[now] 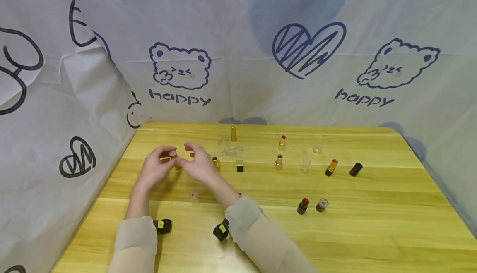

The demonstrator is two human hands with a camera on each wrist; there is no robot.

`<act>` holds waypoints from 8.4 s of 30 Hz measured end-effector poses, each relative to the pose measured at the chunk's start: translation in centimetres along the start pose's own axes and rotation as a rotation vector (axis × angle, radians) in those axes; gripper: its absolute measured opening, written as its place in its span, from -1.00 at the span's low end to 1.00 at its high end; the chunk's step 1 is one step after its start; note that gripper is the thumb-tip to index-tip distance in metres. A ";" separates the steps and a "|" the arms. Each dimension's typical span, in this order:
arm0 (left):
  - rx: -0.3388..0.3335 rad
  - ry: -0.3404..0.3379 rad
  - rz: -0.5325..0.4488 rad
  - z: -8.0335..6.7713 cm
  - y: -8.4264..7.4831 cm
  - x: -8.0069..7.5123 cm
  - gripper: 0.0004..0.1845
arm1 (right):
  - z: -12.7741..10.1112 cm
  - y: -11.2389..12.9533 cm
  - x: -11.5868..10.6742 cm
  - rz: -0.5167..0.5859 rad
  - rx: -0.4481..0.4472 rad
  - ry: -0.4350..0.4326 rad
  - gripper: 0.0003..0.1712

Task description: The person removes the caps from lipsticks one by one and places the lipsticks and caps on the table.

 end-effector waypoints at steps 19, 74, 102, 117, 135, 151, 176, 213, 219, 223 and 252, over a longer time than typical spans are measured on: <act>0.011 -0.046 -0.064 -0.3 -1.8 -1.2 -0.56 | 0.3 -1.2 1.3 -0.037 0.024 -0.036 -0.34; 0.076 -0.155 -0.178 -0.9 -5.8 -2.3 -0.58 | -0.1 -0.5 0.0 0.139 -0.034 -0.131 -0.71; 0.096 -0.148 -0.140 -0.8 -6.8 -2.3 -0.59 | -0.3 -0.2 -0.4 0.150 -0.059 -0.138 -0.72; 0.062 -0.235 -0.225 -0.6 -7.7 -4.3 -0.61 | -0.7 -0.3 -0.4 0.140 -0.046 -0.146 -0.72; 0.082 -0.272 -0.282 -0.1 -8.1 -5.4 -0.60 | -0.4 1.7 -1.1 0.153 -0.095 -0.143 -0.60; 0.114 -0.218 -0.088 1.5 -7.0 -5.0 -0.61 | 2.9 5.0 -3.9 -0.006 -0.226 0.099 -0.67; 0.069 0.140 0.157 4.2 -1.6 -1.6 -0.66 | 7.9 -0.6 -1.4 -0.446 -0.379 0.361 -0.79; 0.095 0.366 0.333 2.7 1.2 0.4 -0.77 | 6.8 -3.0 0.5 -0.617 -0.372 0.489 -0.83; 0.076 0.371 0.349 2.7 1.8 0.6 -0.75 | 6.8 -3.1 0.5 -0.618 -0.363 0.487 -0.82; 0.051 0.373 0.328 2.6 1.8 0.7 -0.71 | 6.7 -3.1 0.4 -0.594 -0.340 0.491 -0.78; 0.141 0.147 -0.168 7.4 -8.4 3.8 -0.37 | 7.9 2.3 -11.2 -0.051 -0.319 0.007 -0.42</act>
Point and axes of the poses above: each hand's wrist, its own z-axis towards the middle knuckle, its own x-axis out of the palm, y = z × x, the point moved 7 cm from there along z, towards the middle knuckle, and after that the axes turned 11 degrees about -y, right-handed, at the moved point
